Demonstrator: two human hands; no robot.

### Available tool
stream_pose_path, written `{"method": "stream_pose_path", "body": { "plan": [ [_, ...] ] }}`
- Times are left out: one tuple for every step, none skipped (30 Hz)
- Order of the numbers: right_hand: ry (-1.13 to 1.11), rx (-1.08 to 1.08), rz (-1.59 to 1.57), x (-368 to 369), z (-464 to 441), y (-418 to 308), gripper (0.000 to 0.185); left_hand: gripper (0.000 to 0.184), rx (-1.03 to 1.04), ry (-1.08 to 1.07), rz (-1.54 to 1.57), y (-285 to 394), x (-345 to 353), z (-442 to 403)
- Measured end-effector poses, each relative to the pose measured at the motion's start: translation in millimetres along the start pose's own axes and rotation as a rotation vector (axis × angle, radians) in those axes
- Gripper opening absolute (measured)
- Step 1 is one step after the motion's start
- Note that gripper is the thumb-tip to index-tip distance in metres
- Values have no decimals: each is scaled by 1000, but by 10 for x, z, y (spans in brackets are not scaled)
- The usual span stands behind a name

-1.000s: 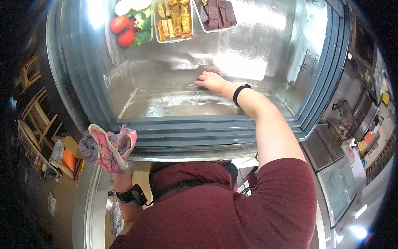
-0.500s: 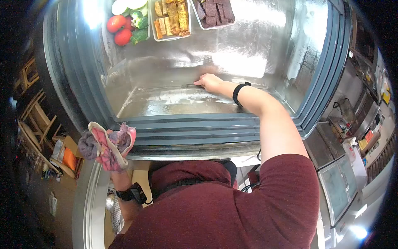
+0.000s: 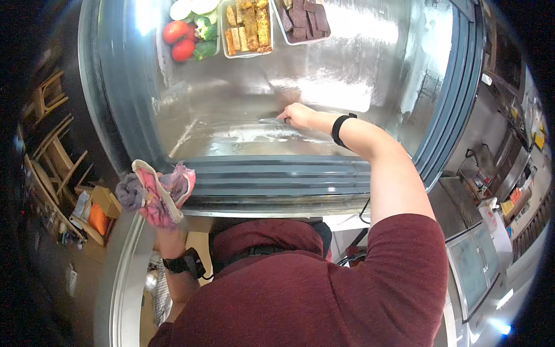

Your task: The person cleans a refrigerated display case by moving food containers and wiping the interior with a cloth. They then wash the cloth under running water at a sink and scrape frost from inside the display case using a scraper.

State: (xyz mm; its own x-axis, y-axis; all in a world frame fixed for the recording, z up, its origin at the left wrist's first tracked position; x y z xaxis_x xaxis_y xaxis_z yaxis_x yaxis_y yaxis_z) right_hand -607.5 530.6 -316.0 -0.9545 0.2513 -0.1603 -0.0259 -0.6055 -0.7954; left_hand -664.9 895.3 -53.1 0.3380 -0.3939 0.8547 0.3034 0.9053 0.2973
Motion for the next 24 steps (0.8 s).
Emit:
{"method": "stream_pose_path", "body": {
  "plan": [
    [-3, 20, -23, -6, 28, 1, 41, 61, -37, -2, -113, 48, -76, 12],
    [-15, 40, -61, -10, 44, -3, 41, 61, -34, 35, -118, 81, -135, 58],
    [-26, 60, -97, -13, 54, -1, 41, 62, -30, 70, -123, 96, -190, 114],
    [-36, 79, -133, -19, 55, 4, 41, 63, -25, 106, -128, 95, -245, 159],
    [-41, 86, -171, -28, 52, 15, 41, 65, -12, 100, -143, 80, -314, 196],
    [-48, 93, -211, -52, 67, -41, 40, 67, 1, 98, -159, 62, -345, 227],
    [-57, 101, -254, -60, 94, -107, 39, 69, 12, 99, -174, 65, -358, 275],
    [-100, 121, -319, -70, 119, -172, 39, 71, -1, 114, -180, 71, -370, 311],
    [-144, 143, -383, -107, 135, -255, 38, 73, -14, 130, -184, 81, -316, 286],
    [-185, 163, -441, -169, 175, -399, 38, 75, -22, 141, -189, 63, -203, 240],
    [-179, 184, -473, -242, 240, -549, 38, 75, 50, 309, -257, -2, -100, 211],
    [-175, 204, -506, -376, 344, -835, 38, 77, 12, 181, -21, 7, -203, 226],
    [-172, 220, -536, -484, 434, -1097, 38, 79, -25, 46, 209, 16, -455, 293],
    [-145, 162, -598, -549, 499, -1277, 37, 82, -56, -53, 305, -24, -657, 297],
    [-123, 101, -660, -599, 554, -1439, 37, 84, -97, -149, 396, -65, -854, 304],
    [-104, 37, -722, -646, 601, -1643, 36, 85, -99, -76, 234, -101, -841, 245],
    [-12, -78, -624, -707, 674, -1935, 35, 86, -114, -2, 72, -137, -826, 187],
    [83, -190, -526, -762, 788, -2279, 34, 86, -87, 72, -74, -206, -653, 113],
    [181, -298, -424, -828, 928, -2631, 33, 87, -71, 151, -221, -276, -480, 39],
    [265, -324, -176, -891, 1071, -2991, 35, 87, -46, 99, -234, -339, -335, -69],
    [400, -394, -67, -822, 1121, -3178, 39, 87, -23, 47, -245, -393, -175, -146],
    [533, -463, 43, -755, 1169, -3334, 42, 88, -50, -10, -225, -435, 29, -189],
    [594, -485, 147, -673, 1186, -3438, 45, 88, -79, -65, -207, -458, 253, -224],
    [653, -507, 249, -573, 1174, -3509, 48, 88, -109, -116, -190, -461, 436, -247]
  ]
}}
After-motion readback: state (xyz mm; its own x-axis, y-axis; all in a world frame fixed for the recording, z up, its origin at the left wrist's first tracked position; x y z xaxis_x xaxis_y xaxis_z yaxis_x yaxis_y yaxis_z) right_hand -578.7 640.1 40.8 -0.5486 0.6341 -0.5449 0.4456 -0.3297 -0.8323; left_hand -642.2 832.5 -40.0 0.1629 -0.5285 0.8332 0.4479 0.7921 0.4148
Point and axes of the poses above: each hand's wrist, its own z-axis away from the middle knuckle, its own x-axis out of the palm, y = z × x, the point moved 2 cm from there along -z, towards the middle knuckle, and after that the axes turned 9 degrees about -y, right-handed, at the moved point
